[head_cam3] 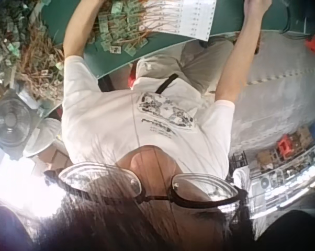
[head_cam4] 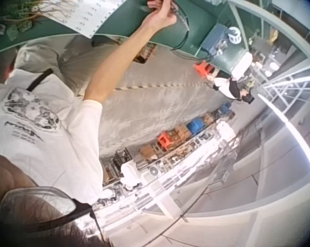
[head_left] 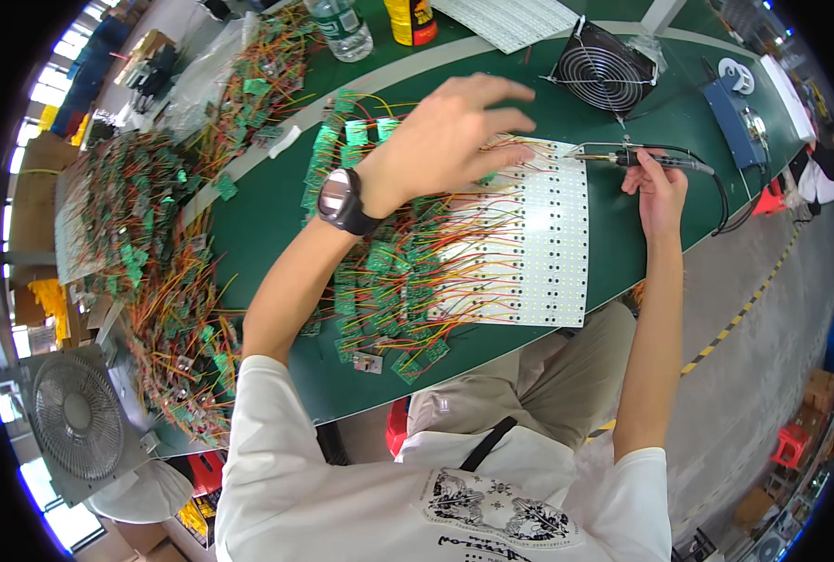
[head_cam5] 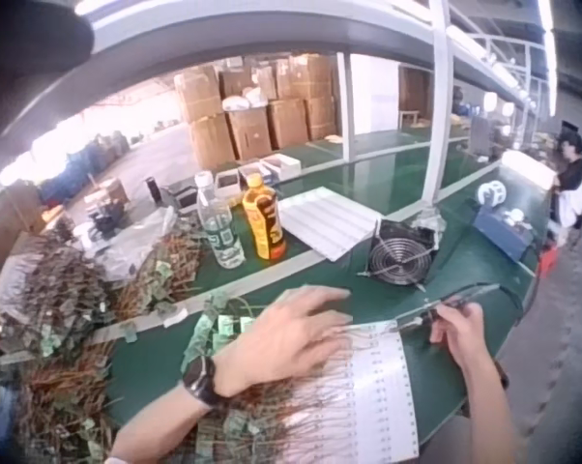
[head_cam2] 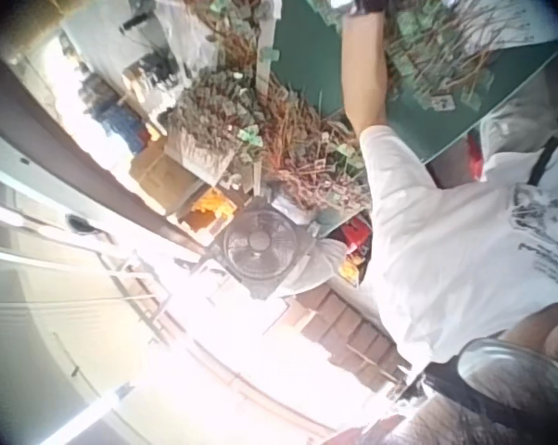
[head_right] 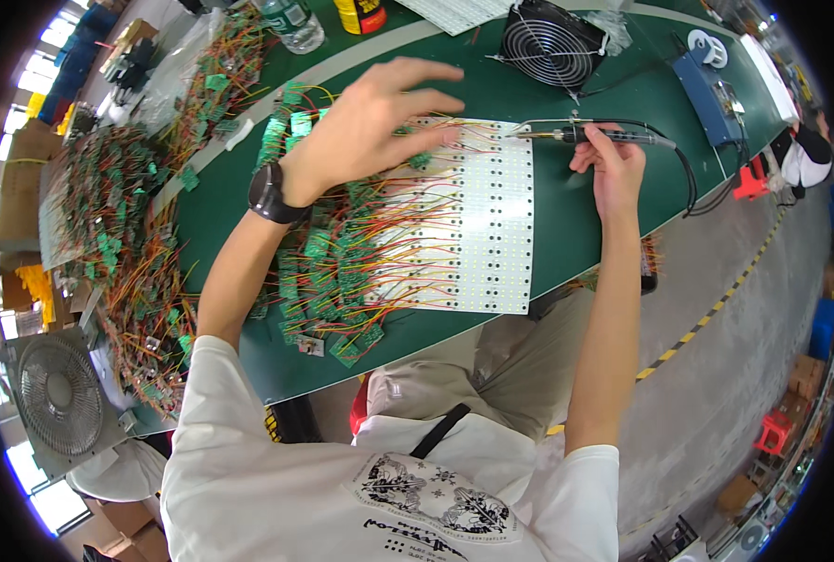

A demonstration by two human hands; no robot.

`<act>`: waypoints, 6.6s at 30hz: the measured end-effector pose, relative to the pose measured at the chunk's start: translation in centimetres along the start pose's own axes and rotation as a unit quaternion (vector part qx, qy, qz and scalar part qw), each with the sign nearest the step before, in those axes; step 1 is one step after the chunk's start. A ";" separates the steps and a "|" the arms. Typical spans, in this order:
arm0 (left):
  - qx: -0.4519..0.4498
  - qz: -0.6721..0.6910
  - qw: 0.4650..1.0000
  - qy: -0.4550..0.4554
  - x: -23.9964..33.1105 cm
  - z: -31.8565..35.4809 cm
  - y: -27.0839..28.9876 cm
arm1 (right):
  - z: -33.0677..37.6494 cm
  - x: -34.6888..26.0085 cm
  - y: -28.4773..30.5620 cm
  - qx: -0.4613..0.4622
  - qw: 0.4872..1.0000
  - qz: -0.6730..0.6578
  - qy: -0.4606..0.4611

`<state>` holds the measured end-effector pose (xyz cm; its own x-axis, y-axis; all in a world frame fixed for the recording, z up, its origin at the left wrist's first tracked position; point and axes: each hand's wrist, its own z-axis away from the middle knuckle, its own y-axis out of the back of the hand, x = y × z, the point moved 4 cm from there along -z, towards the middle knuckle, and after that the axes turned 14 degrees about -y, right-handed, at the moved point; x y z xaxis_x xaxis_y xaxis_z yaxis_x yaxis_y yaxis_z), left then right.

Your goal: The person solders small circuit boards with wires onto a large circuit board using a soldering iron, positioning each wire onto the board by hand.

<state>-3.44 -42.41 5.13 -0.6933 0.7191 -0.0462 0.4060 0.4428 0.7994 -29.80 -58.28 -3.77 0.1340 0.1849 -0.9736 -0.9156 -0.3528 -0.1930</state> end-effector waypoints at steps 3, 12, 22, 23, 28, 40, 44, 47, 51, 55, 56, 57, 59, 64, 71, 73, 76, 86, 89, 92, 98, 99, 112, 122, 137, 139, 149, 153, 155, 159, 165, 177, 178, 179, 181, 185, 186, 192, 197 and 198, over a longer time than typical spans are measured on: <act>0.072 -0.017 0.994 0.076 0.2 -0.9 5.4 | -0.4 0.2 0.0 -0.018 0.999 -0.031 -0.005; 0.038 -0.162 0.976 0.144 6.2 4.3 17.4 | -0.4 0.2 0.7 -0.020 0.998 -0.064 -0.001; -0.189 -0.162 0.767 0.591 18.9 23.9 20.0 | 0.0 0.0 0.3 -0.032 0.998 -0.059 0.002; -0.207 -0.173 0.727 0.632 19.8 25.0 19.7 | 0.1 -0.1 0.1 -0.031 0.998 -0.056 0.002; -0.089 -0.283 0.769 0.566 21.1 27.1 17.9 | 0.1 -0.2 -0.5 -0.044 0.998 -0.053 0.007; 0.035 -0.166 0.843 0.511 27.7 22.4 14.5 | -0.4 0.3 -0.2 -0.039 0.998 -0.041 0.002; 0.076 -0.111 0.852 0.506 28.0 23.8 14.2 | -0.4 0.2 0.1 -0.040 0.998 -0.041 0.007; 0.052 -0.132 0.863 0.485 28.1 23.5 14.6 | -0.4 0.2 0.3 -0.039 0.999 -0.038 0.001; 0.053 -0.173 0.865 0.469 28.8 22.4 14.7 | -0.4 0.1 0.2 -0.042 0.998 -0.039 0.011; 0.096 -0.091 0.833 0.538 29.0 23.6 13.5 | -0.2 0.1 -0.3 -0.051 0.998 -0.047 0.012; 0.107 -0.048 0.811 0.573 28.9 24.0 13.2 | -0.3 0.2 -0.3 -0.050 0.998 -0.046 0.009; 0.108 -0.048 0.811 0.573 29.0 23.9 13.2 | -0.4 0.3 -0.2 -0.050 0.998 -0.046 0.006; 0.127 -0.077 0.824 0.546 29.1 23.6 13.3 | -0.4 0.3 -0.1 -0.050 0.998 -0.045 0.009; 0.129 -0.009 0.801 0.585 28.8 23.3 13.6 | -0.4 0.1 0.2 -0.052 0.998 -0.034 0.011; 0.141 0.009 0.792 0.594 28.3 24.4 13.9 | -0.3 0.0 -0.3 -0.051 0.998 -0.040 0.006; 0.130 -0.001 0.797 0.590 28.3 24.8 13.9 | -0.3 0.0 -0.1 -0.047 0.998 -0.041 0.002; 0.121 -0.096 0.844 0.514 28.1 25.5 13.7 | -0.4 0.1 -0.1 -0.048 0.998 -0.039 0.009; 0.391 0.216 0.688 0.573 26.6 25.7 14.1 | -0.4 0.1 0.0 -0.044 0.999 -0.023 0.012; 0.410 0.236 0.682 0.558 25.9 25.6 14.4 | -0.5 0.3 0.0 -0.037 0.999 -0.023 0.014; 0.414 0.242 0.663 0.575 25.5 25.0 14.7 | -0.6 0.3 0.0 -0.034 0.999 -0.017 0.009; 0.398 0.169 0.713 0.551 24.9 24.1 14.8 | -0.6 0.2 0.0 -0.030 0.999 -0.019 0.009; 0.374 0.158 0.721 0.562 24.8 24.1 14.6 | -0.5 0.2 0.0 -0.030 0.999 -0.017 0.007; 0.018 0.060 0.894 0.445 23.1 22.0 14.9 | -0.1 0.2 -0.4 -0.005 1.000 0.003 0.006; -0.105 0.048 0.911 0.396 21.4 21.4 14.7 | -0.1 0.0 -0.1 0.007 1.000 0.005 0.007; 0.126 -0.074 0.885 0.442 20.4 16.8 14.1 | 0.4 0.2 -0.5 -0.010 1.000 0.005 0.014; 0.132 -0.036 0.873 0.469 19.2 14.6 14.2 | 0.3 0.1 -0.6 -0.011 1.000 0.003 0.015; 0.223 0.218 0.861 0.403 9.9 2.7 7.6 | 0.0 -0.1 -0.4 -0.026 1.000 -0.005 0.009; 0.190 -0.006 0.964 0.184 7.0 -1.8 5.1 | 0.0 -0.3 -0.5 -0.023 1.000 -0.012 0.018; 0.232 0.079 0.959 0.143 6.1 -2.9 3.3 | 0.2 -0.2 -0.4 -0.020 1.000 -0.010 0.009; 0.302 0.324 0.887 0.129 5.2 -4.0 0.2 | 0.2 -0.2 -0.5 -0.022 1.000 -0.009 0.000; 0.228 0.500 0.776 0.309 3.9 -3.1 -3.3 | -0.1 0.0 -0.6 -0.013 1.000 0.003 -0.009; -0.002 0.112 0.986 0.123 3.3 -2.9 -1.3 | -0.1 -0.3 -0.8 -0.009 1.000 0.004 -0.012; -0.005 0.086 0.986 0.144 3.1 -2.5 -1.9 | 0.0 -0.3 -0.8 -0.010 1.000 0.006 -0.012; -0.004 0.085 0.986 0.146 3.0 -2.1 -2.7 | 0.0 -0.3 -0.8 -0.007 1.000 0.007 -0.012; -0.018 0.084 0.981 0.175 2.5 -1.5 -4.0 | 0.0 -0.3 -0.7 -0.004 1.000 0.010 -0.012; -0.021 0.063 0.983 0.171 2.3 -0.7 -4.7 | 0.1 -0.3 -0.7 0.001 1.000 0.015 -0.012; -0.011 0.073 0.987 0.145 2.3 -0.5 -4.8 | 0.1 -0.2 -0.8 0.001 1.000 0.015 -0.012; -0.020 -0.009 1.000 0.021 3.7 -2.6 -3.1 | 0.1 -0.1 -0.5 0.006 1.000 0.000 -0.012; 0.255 0.558 0.733 0.294 4.2 -3.8 -2.7 | -0.1 0.0 -0.6 -0.005 1.000 -0.004 -0.007; 0.255 0.557 0.733 0.295 3.8 -3.6 -2.5 | -0.1 0.0 -0.6 -0.006 1.000 -0.005 -0.005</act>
<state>-9.23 -42.65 5.12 0.1625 0.4967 0.8526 0.9817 0.0060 -0.1905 -29.20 -58.12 -3.70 0.1385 0.1983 -0.9703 -0.9098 -0.3615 -0.2038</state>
